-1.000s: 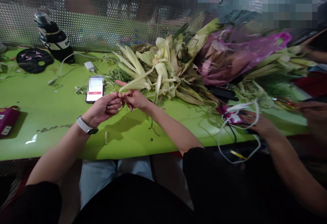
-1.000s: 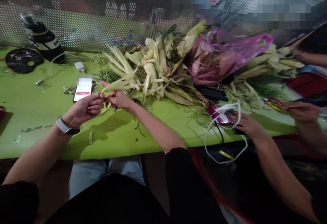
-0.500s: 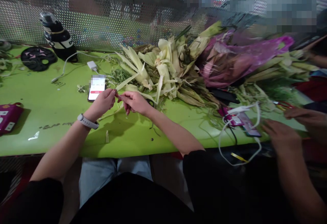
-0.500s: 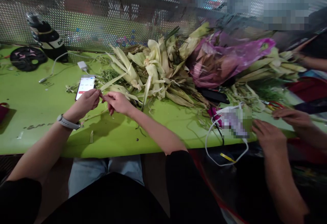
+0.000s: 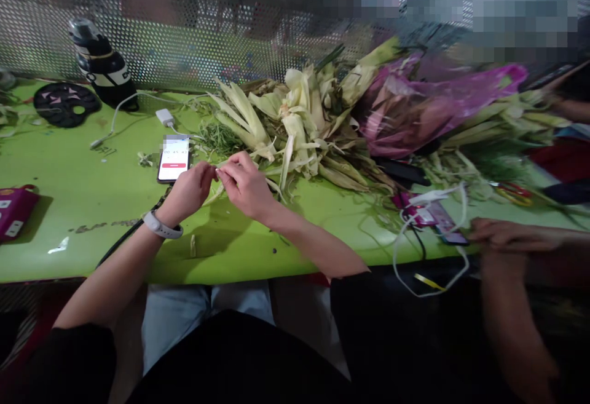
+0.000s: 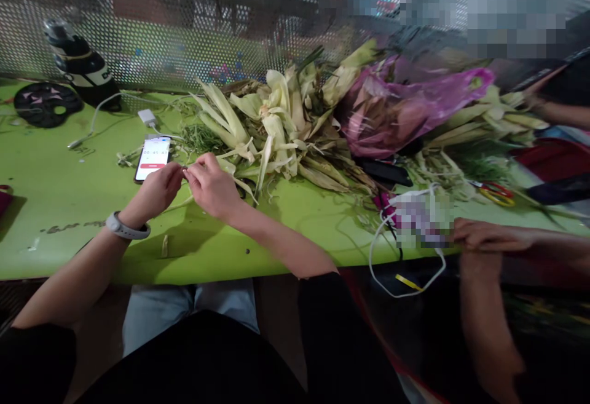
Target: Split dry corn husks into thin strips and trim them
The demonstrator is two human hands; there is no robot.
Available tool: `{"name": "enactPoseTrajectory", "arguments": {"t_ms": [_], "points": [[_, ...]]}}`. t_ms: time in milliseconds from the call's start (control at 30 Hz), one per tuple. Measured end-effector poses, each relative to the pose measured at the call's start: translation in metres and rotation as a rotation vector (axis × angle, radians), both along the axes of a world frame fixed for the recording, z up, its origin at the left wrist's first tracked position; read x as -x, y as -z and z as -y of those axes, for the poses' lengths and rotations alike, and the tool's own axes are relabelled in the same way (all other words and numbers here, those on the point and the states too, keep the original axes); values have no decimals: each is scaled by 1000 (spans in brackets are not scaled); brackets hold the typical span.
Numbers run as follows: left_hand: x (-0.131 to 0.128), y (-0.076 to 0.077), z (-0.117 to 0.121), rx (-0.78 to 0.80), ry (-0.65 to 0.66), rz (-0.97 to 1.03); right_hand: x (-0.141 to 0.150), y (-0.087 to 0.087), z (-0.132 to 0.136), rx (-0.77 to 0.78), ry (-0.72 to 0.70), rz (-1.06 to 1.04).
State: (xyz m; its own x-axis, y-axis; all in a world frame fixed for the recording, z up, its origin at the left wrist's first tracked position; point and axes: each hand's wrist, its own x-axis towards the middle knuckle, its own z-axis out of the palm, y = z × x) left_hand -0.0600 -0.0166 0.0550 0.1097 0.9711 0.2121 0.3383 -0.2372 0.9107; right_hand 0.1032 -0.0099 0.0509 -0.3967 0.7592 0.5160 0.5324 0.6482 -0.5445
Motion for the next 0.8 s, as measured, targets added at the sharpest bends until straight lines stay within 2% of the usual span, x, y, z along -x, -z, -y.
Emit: {"name": "enactPoseTrajectory", "arguments": {"t_ms": [167, 300, 500, 633, 800], "points": [[-4, -6, 2, 99, 135, 23, -1, 5, -9, 55, 48, -56], [-6, -5, 3, 109, 229, 35, -3, 8, -14, 114, 93, -36], [-3, 1, 3, 149, 385, 118, -6, -1, -10, 137, 86, -68], [-5, -2, 5, 123, 372, 68, -10, -3, -11, 136, 91, -58], [-5, -3, 3, 117, 352, 22, -11, 2, -16, 123, 13, -48]]}}
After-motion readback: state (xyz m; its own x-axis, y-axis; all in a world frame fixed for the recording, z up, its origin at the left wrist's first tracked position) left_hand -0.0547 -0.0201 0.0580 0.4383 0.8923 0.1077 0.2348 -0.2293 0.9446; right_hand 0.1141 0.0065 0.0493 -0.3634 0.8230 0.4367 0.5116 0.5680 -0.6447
